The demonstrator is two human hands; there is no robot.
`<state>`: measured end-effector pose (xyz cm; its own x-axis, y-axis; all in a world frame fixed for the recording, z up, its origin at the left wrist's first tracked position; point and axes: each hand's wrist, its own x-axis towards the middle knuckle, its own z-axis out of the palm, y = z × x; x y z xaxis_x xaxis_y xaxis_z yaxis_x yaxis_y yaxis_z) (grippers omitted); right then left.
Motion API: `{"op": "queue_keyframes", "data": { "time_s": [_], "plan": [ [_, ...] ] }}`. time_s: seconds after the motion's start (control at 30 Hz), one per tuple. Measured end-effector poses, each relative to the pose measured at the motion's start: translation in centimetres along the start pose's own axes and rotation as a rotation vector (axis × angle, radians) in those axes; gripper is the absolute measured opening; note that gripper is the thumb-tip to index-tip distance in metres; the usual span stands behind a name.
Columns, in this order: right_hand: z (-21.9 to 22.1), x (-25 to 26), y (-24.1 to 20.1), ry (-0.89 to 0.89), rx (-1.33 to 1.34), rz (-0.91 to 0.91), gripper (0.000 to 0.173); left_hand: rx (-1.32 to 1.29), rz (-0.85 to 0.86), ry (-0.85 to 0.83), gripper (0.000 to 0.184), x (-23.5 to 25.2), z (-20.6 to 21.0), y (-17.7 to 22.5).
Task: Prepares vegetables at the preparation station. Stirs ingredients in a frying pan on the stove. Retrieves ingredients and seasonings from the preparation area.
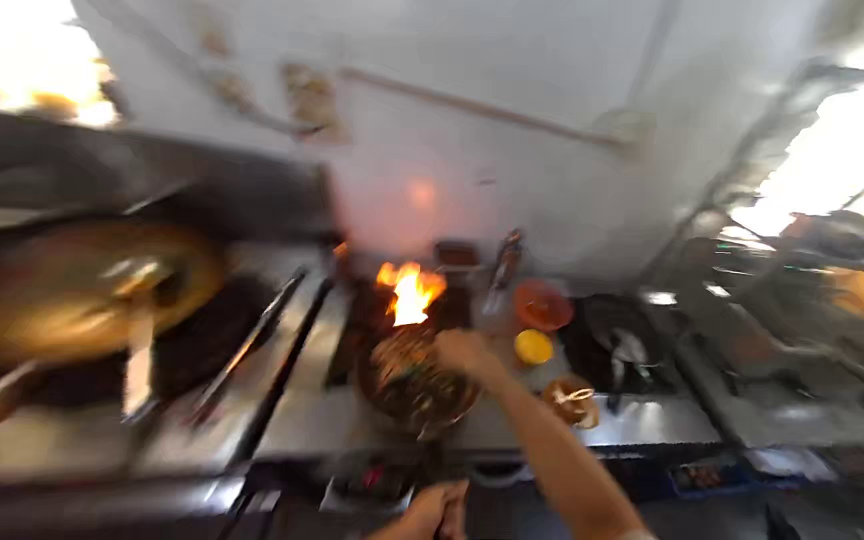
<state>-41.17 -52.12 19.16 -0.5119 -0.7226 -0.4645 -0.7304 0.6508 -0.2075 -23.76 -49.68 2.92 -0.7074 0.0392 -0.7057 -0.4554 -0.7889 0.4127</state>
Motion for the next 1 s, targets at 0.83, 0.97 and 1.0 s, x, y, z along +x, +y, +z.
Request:
{"op": "queue_keyframes", "data": {
  "time_s": [0.83, 0.97, 1.0],
  "plan": [
    [2.6, 0.9, 3.0, 0.003, -0.048, 0.153, 0.026, -0.063, 0.152, 0.181, 0.020, 2.2, -2.9, 3.1],
    [3.3, 1.9, 1.9, -0.033, -0.041, 0.162, 0.026, 0.029, 0.042, 0.199, 0.017, -0.6, -3.8, -1.0],
    [3.5, 3.1, 2.1, -0.030, -0.037, 0.178, 0.028, 0.045, 0.054, 0.211, 0.019, 0.5, -4.0, -0.7]
  ]
}}
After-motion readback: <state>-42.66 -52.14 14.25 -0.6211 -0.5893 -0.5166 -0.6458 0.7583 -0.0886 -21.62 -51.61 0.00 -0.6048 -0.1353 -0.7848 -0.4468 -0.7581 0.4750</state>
